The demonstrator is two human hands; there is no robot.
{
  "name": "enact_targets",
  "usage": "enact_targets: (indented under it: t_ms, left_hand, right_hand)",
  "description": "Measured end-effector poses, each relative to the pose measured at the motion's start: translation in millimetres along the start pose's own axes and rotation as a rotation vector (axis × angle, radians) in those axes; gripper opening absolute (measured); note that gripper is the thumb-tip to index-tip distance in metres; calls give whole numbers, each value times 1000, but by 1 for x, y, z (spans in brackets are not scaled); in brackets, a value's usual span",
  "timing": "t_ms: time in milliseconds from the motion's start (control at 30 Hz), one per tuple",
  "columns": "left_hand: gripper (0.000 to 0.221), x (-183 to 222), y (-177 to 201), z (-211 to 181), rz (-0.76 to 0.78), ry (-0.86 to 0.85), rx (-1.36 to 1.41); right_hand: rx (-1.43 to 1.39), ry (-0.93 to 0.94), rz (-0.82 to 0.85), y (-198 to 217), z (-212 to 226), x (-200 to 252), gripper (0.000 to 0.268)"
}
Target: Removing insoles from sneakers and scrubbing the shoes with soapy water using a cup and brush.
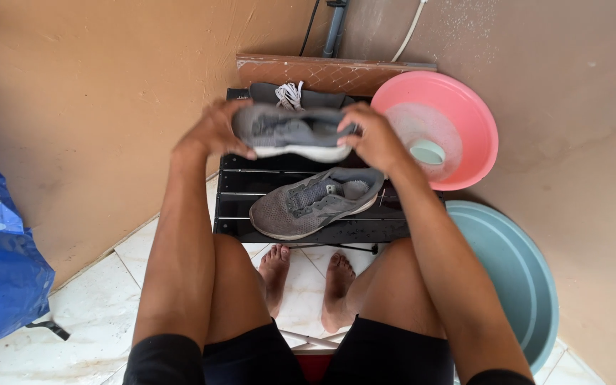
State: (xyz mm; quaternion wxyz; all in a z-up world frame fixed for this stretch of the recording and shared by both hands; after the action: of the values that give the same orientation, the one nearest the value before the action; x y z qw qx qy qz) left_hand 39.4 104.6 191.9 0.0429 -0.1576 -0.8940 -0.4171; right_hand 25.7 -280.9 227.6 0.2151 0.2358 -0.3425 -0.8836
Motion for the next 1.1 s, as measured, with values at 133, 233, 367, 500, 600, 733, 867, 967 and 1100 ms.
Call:
enact_targets:
  t_ms: [133,233,367,500,600,733,867,967,1100]
  left_hand:
    - [148,-49,33,-26,-72,-32,4]
    - [149,-99,26,-12,-209,-59,-15]
    - [147,-132,9,3,-257,-49,-42]
    - [142,-126,6,6,-233,-30,4]
    - [141,-117,-5,10,-241,-50,3]
    - [140,-107,-13,4,-108,-11,43]
    - [119,-134,-31,38,-175,-122,4]
    - [100,-142,-34,49,-261,-228,12]
    - [80,-121,-33,51,-281,-287,67]
  right_hand:
    - [76,-160,22,34,5,-54,18]
    - [98,-132,-94,39,-40,-86,27]
    - [152,-127,-115,32,-83,-102,32]
    - [249,-113,-47,29,-75,-97,26]
    - [283,-151,-10,23,-81,-88,26]
    - [216,-219,12,30,-77,-83,26]
    - [216,-244,47,23,-84,-84,22]
    - [167,-194,-10,28,-86,-89,22]
    - [153,-98,-95,23,-93,-92,30]
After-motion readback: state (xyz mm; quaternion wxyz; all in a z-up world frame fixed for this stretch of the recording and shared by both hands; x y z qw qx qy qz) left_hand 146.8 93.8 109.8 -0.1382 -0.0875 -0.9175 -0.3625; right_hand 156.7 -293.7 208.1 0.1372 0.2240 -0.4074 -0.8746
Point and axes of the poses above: each hand's wrist, its own x-axis away from the middle knuckle, its own y-axis out of the back of the hand, z = x × y, the point moved 5 cm from there along -x, towards the middle knuckle, and after that the axes turned 6 degrees about z, right-handed, at the moved point
